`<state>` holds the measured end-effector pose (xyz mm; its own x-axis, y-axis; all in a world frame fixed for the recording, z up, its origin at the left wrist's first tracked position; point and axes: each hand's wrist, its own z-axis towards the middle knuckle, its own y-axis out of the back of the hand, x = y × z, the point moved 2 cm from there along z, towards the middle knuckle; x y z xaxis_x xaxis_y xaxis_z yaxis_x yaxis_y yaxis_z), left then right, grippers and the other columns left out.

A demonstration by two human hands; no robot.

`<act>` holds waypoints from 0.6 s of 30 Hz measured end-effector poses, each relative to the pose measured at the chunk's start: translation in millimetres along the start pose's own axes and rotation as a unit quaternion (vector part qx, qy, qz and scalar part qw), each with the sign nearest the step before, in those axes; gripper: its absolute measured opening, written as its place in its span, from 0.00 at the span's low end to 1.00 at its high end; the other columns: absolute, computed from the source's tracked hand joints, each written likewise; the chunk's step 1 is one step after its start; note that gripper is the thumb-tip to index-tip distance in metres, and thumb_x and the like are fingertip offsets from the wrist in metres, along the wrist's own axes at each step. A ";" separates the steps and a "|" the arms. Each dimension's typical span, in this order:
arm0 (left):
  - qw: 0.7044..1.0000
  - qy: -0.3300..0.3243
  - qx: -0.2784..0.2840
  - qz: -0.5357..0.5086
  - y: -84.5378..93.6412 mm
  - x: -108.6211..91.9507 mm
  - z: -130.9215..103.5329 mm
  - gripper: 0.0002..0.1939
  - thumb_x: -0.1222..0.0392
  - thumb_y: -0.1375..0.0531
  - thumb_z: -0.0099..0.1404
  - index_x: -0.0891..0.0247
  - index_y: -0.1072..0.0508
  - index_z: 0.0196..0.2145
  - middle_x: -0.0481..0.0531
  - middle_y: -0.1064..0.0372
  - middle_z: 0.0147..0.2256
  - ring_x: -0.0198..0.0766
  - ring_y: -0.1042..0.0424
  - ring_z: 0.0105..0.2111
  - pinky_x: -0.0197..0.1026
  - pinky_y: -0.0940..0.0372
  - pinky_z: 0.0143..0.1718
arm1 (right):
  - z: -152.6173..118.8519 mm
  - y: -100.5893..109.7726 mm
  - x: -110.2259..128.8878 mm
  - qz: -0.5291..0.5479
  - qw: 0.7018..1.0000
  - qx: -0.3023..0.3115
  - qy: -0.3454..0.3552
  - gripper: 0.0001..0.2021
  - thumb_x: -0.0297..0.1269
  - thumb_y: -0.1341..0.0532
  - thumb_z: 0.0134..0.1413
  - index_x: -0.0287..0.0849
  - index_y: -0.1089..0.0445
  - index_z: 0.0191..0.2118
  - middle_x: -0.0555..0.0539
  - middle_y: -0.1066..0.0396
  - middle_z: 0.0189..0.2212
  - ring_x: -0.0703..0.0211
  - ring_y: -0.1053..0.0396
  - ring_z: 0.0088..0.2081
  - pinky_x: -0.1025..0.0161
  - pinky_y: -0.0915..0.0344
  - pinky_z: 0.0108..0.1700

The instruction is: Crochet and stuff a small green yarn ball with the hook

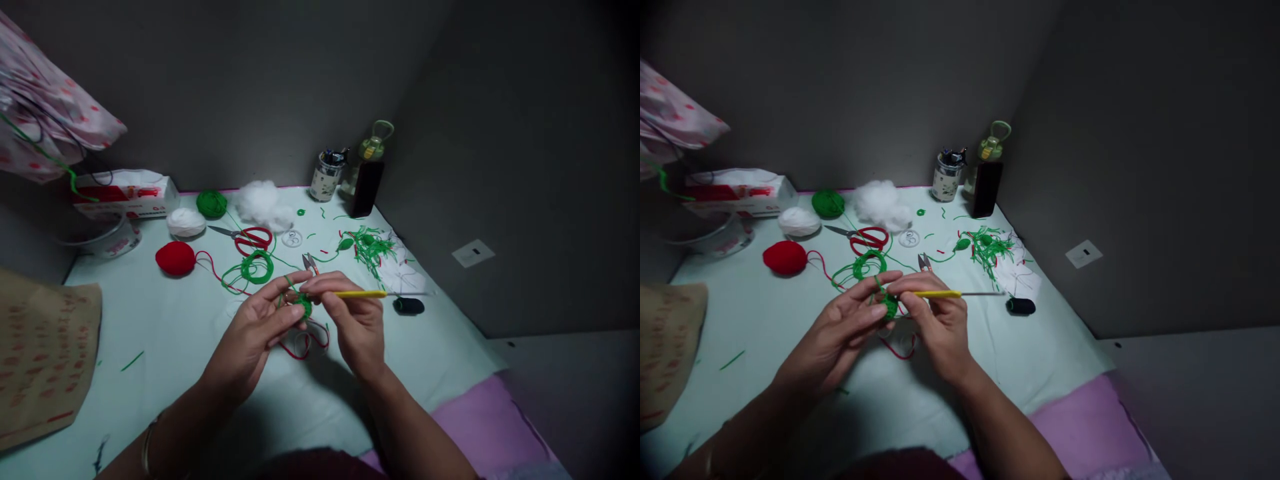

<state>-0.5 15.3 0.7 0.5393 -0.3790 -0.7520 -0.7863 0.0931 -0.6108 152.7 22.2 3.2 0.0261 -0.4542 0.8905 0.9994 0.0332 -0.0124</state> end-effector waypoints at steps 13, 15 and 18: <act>0.995 0.038 -0.032 -0.083 1.9 -0.8 3.1 0.13 0.65 0.29 0.60 0.64 0.16 0.44 0.38 0.44 0.21 0.21 0.54 0.18 0.33 0.30 0.39 | -4.7 5.0 3.6 -0.029 0.998 -0.048 0.030 0.10 0.32 0.40 0.67 0.51 0.20 0.42 0.47 0.23 0.35 0.56 0.27 0.36 0.56 0.29 0.37; 0.999 0.005 -0.029 -0.036 1.3 -0.9 2.9 0.15 0.65 0.29 0.60 0.61 0.17 0.45 0.43 0.33 0.27 0.23 0.46 0.21 0.31 0.32 0.37 | -1.6 2.6 0.8 0.011 1.000 -0.025 -0.005 0.09 0.34 0.39 0.66 0.50 0.20 0.40 0.48 0.22 0.35 0.56 0.27 0.37 0.56 0.29 0.38; 0.998 -0.033 -0.024 0.044 0.8 1.3 3.7 0.16 0.63 0.30 0.61 0.59 0.17 0.47 0.50 0.24 0.38 0.30 0.35 0.30 0.31 0.36 0.32 | 0.3 -0.3 -2.2 0.012 1.000 -0.010 -0.019 0.07 0.34 0.37 0.65 0.49 0.19 0.40 0.48 0.21 0.37 0.56 0.26 0.40 0.56 0.29 0.44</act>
<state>0.7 18.3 -1.7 0.4853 -0.3099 -0.8176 -0.8442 0.0774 -0.5305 152.3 23.5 1.4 0.0492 -0.4195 0.9064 0.9988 0.0254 -0.0424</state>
